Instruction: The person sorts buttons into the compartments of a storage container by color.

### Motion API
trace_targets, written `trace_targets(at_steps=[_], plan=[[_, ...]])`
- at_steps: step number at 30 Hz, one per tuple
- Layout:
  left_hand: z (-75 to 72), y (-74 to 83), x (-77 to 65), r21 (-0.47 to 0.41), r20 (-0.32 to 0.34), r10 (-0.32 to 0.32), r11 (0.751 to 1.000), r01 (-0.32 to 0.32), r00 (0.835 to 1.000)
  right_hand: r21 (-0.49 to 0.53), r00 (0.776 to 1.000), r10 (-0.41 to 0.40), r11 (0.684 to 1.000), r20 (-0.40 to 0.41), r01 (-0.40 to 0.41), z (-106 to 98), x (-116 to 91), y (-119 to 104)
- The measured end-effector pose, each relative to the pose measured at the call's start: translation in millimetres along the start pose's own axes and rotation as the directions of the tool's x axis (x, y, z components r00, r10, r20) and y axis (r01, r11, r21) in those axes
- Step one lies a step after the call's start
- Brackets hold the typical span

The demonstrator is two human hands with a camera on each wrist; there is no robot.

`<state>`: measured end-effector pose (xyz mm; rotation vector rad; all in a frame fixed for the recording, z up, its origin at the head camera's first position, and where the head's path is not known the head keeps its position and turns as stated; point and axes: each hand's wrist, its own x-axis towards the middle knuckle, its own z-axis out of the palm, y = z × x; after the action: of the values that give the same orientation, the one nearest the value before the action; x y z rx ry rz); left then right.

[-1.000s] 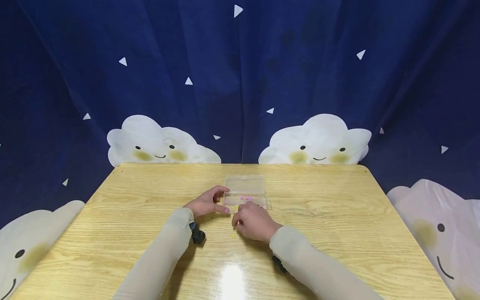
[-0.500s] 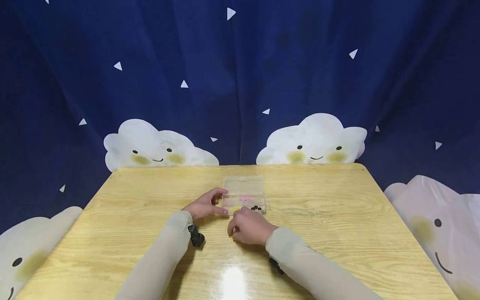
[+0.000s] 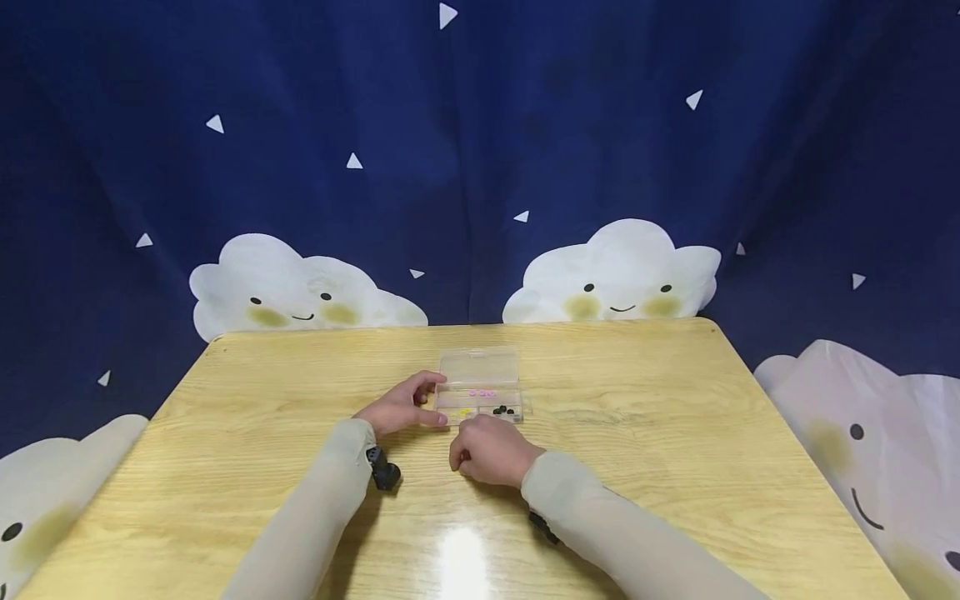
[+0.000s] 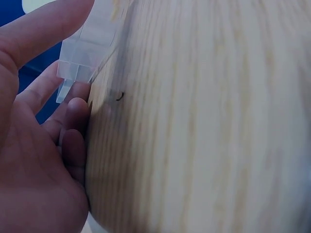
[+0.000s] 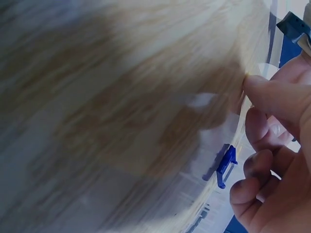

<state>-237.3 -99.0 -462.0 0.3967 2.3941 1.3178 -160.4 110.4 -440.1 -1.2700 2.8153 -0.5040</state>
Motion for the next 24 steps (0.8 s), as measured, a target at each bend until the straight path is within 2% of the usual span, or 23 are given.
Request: trace_targets(at_steps=[7, 17, 24], plan=[[0.2, -1.7, -1.2, 0.011, 0.0, 0.006, 1.0, -0.006, 1.0, -0.031, 0.999, 0.031, 0.999, 0.015, -0.03, 4.3, 2.3, -2.8], [0.9, -2.7, 0.1, -0.016, -0.016, 0.002, 1.0, -0.002, 1.0, -0.04, 0.996, 0.069, 0.997, 0.048, -0.067, 4.4, 2.4, -4.8], [2.6, -2.3, 1.2, -0.017, -0.027, -0.003, 1.0, 0.002, 1.0, -0.037, 0.998, 0.062, 0.997, 0.032, -0.061, 5.6, 1.3, -3.2]])
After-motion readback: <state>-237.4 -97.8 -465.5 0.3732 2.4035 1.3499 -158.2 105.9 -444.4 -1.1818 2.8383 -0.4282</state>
